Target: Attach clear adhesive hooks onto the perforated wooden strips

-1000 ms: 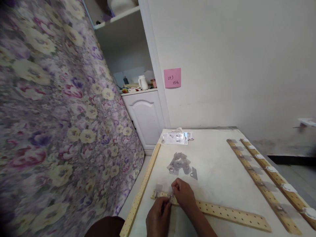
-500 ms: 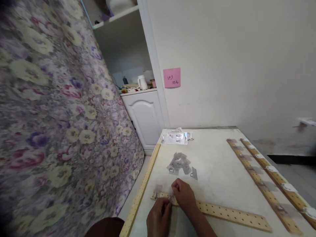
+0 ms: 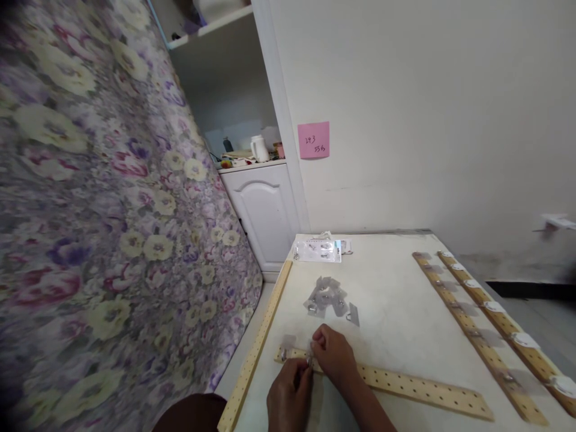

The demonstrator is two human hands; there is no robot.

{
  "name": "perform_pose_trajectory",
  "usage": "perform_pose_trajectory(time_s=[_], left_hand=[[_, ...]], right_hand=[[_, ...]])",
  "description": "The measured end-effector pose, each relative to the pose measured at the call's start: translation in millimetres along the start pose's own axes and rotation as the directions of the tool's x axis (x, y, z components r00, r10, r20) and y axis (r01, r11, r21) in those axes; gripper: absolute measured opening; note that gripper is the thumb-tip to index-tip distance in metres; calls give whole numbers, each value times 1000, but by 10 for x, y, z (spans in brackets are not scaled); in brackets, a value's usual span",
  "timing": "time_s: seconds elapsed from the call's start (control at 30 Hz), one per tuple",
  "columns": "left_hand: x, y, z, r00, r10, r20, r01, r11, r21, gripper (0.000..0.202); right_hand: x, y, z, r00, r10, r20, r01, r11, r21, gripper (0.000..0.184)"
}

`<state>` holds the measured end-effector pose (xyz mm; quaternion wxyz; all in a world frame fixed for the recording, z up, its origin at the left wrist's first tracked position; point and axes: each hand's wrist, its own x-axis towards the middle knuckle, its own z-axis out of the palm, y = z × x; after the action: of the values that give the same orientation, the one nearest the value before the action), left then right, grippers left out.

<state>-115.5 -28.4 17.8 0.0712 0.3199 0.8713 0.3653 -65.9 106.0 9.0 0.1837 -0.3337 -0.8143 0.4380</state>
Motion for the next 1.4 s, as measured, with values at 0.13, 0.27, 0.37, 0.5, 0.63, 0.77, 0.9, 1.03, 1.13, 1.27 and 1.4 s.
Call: perform_pose_trajectory(time_s=[0.13, 0.27, 0.37, 0.5, 0.63, 0.77, 0.9, 1.03, 1.13, 1.27, 1.4], left_hand=[[1, -2, -17, 1000, 0, 21, 0, 1000, -11, 17], [4, 9, -21, 1000, -4, 13, 5, 1000, -20, 17], [5, 1, -1, 1000, -7, -2, 7, 1000, -23, 17], [3, -31, 33, 1000, 6, -15, -7, 998, -58, 15], [-8, -56, 32, 997, 56, -50, -61, 993, -99, 16], [-26, -84, -5, 994, 101, -42, -105, 984, -142, 17], [-41, -138, -23, 994, 102, -28, -105, 981, -162, 16], [-55, -201, -5, 992, 125, -35, -129, 975, -182, 14], [-74, -280, 58, 980, 176, -93, -192, 957, -216, 16], [-106, -424, 199, 948, 278, -153, -308, 923, -232, 27], [-127, -540, 321, 936, 326, -132, -346, 922, -176, 36]], right_hand=[[-21, -36, -14, 1000, 15, 25, -16, 1000, 14, 14], [-45, -51, -26, 999, 13, 46, -14, 1000, 10, 22], [-50, -49, -29, 999, 7, 42, -7, 1000, -12, 22], [-40, -30, -21, 999, 1, 43, -1, 1000, -3, 22], [-20, -4, -9, 998, 19, 52, -20, 1000, 12, 22], [-11, 12, -3, 998, 26, 57, -28, 999, 18, 22], [-10, 16, -3, 998, 33, 58, -34, 999, 16, 22], [-5, 24, 4, 998, 33, 55, -34, 999, 17, 22], [2, 40, 21, 998, 28, 53, -29, 999, 16, 22], [7, 59, 36, 998, 22, 54, -23, 999, 21, 21], [0, 53, 26, 999, 10, 48, -11, 1000, 20, 21]])
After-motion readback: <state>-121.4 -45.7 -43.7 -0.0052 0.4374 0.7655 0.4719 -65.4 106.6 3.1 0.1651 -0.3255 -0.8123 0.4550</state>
